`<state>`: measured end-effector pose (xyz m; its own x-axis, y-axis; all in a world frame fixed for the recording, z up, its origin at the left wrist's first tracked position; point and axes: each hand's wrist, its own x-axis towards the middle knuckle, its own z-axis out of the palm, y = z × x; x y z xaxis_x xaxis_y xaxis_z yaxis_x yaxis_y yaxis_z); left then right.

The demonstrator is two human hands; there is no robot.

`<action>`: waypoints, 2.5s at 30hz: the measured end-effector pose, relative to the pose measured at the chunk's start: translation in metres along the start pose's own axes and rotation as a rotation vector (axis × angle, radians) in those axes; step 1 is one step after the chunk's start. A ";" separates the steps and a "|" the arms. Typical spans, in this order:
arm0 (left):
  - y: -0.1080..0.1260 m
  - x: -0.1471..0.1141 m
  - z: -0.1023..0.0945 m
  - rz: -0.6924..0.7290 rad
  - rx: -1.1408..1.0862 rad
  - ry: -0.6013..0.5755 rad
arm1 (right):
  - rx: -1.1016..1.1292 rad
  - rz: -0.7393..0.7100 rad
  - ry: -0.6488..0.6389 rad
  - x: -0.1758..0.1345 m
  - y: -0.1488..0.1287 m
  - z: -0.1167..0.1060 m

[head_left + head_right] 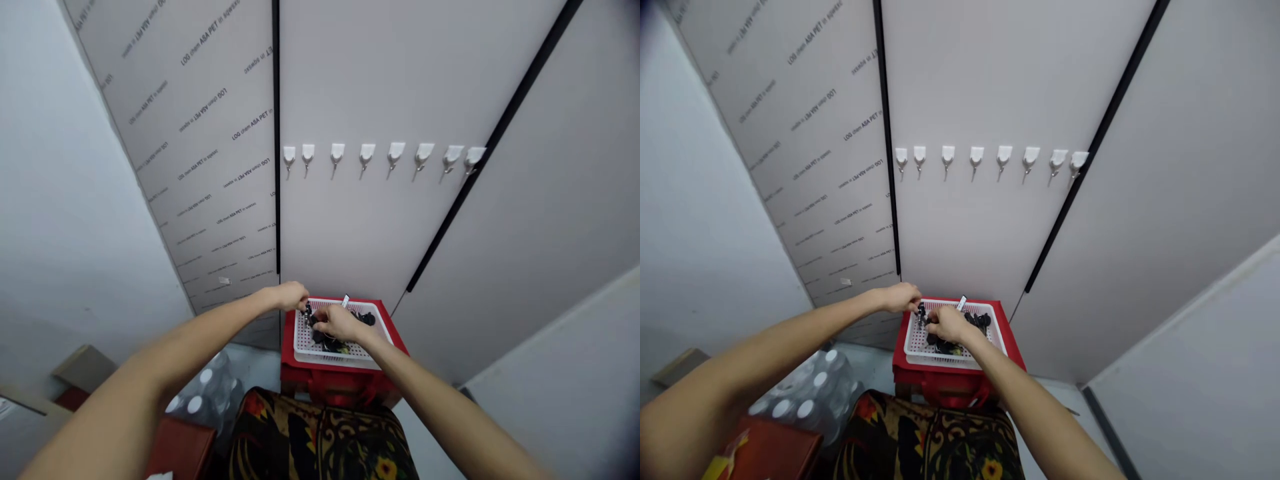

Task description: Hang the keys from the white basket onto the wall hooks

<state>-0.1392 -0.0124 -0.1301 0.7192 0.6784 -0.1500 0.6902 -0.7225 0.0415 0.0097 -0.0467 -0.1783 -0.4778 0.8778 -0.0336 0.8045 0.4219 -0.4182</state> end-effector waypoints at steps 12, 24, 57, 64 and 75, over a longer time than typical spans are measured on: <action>-0.010 -0.002 -0.013 -0.277 -0.954 0.297 | 0.542 0.102 0.421 0.031 -0.017 0.011; -0.023 -0.018 -0.028 -0.283 -0.722 0.761 | 0.303 0.030 0.381 0.044 -0.052 -0.078; -0.089 0.046 -0.110 -0.378 -1.374 1.015 | 0.035 -0.159 0.742 0.117 -0.083 -0.155; -0.081 0.022 -0.058 -0.548 -1.076 0.872 | -0.085 -0.032 0.050 0.033 -0.017 -0.068; 0.015 0.006 0.048 -0.078 -0.414 0.240 | -0.168 0.067 0.042 -0.018 0.025 -0.029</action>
<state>-0.1284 -0.0258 -0.1773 0.6287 0.7752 0.0618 0.6815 -0.5875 0.4364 0.0485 -0.0449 -0.1621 -0.4088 0.9125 -0.0166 0.8833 0.3910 -0.2588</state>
